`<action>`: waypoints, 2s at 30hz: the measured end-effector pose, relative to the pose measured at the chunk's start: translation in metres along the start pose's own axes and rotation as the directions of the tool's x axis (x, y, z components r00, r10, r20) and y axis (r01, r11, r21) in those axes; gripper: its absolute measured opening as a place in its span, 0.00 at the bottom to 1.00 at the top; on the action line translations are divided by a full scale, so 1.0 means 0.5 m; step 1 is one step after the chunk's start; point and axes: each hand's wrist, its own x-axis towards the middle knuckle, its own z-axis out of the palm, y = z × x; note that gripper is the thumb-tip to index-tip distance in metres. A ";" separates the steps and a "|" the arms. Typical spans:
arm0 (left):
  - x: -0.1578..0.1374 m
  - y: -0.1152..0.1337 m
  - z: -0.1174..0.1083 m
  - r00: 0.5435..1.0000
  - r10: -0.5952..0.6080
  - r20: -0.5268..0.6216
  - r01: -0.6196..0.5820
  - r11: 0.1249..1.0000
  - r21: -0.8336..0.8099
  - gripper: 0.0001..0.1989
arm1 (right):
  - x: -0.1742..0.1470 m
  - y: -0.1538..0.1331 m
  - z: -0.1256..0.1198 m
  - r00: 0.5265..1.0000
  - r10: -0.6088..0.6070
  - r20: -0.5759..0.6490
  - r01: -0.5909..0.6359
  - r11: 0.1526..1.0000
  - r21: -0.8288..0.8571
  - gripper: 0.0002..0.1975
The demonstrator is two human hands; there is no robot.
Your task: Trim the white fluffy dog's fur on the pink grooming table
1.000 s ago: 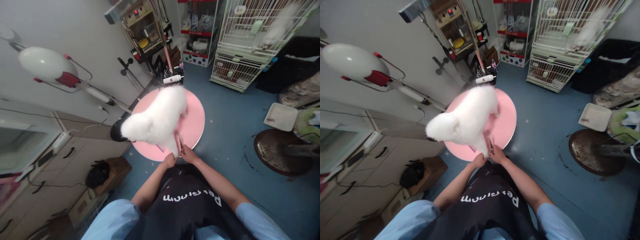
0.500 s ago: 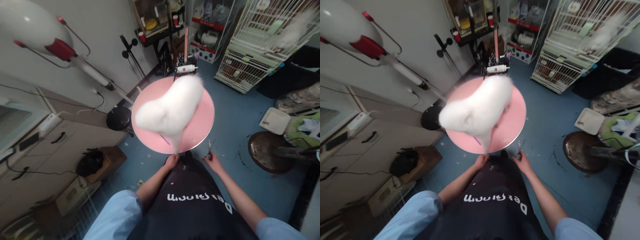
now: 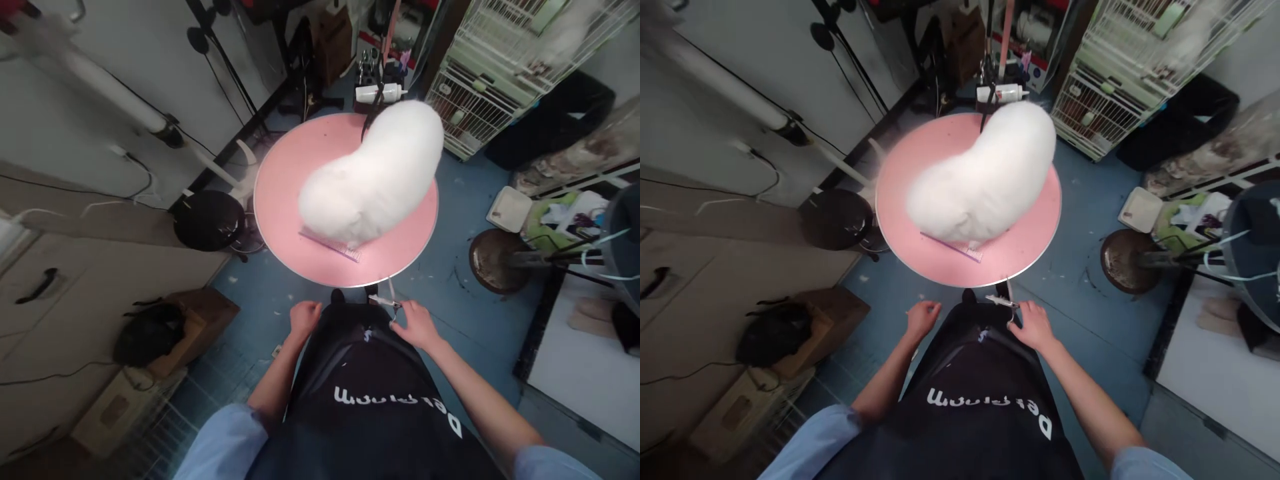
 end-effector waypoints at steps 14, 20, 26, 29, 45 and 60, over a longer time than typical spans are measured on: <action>-0.071 0.137 0.038 0.907 0.406 0.110 -0.282 0.781 -0.557 0.20 | -0.093 -0.151 -0.028 0.985 -0.171 -0.006 0.165 0.958 -0.236 0.21; -0.149 0.128 0.129 0.914 0.389 0.115 -0.302 0.840 -0.450 0.15 | -0.179 -0.122 0.027 0.983 -0.170 -0.074 0.148 0.960 -0.236 0.22; -0.281 0.099 0.261 0.938 0.341 0.064 -0.283 0.859 -0.427 0.16 | -0.339 -0.034 0.147 0.985 -0.160 -0.062 0.145 0.969 -0.202 0.23; -0.366 0.067 0.345 0.928 0.346 0.138 -0.264 0.872 -0.413 0.18 | -0.436 0.010 0.222 0.989 -0.138 -0.061 0.127 0.980 -0.150 0.23; -0.687 -0.052 0.500 0.924 0.330 0.194 -0.241 0.895 -0.374 0.13 | -0.752 -0.023 0.456 0.980 -0.182 -0.080 0.173 0.979 -0.108 0.24; -0.916 -0.456 0.608 0.994 0.038 -0.103 -0.090 0.815 -0.572 0.15 | -0.932 -0.236 0.674 0.945 -0.314 0.093 0.324 0.939 -0.115 0.27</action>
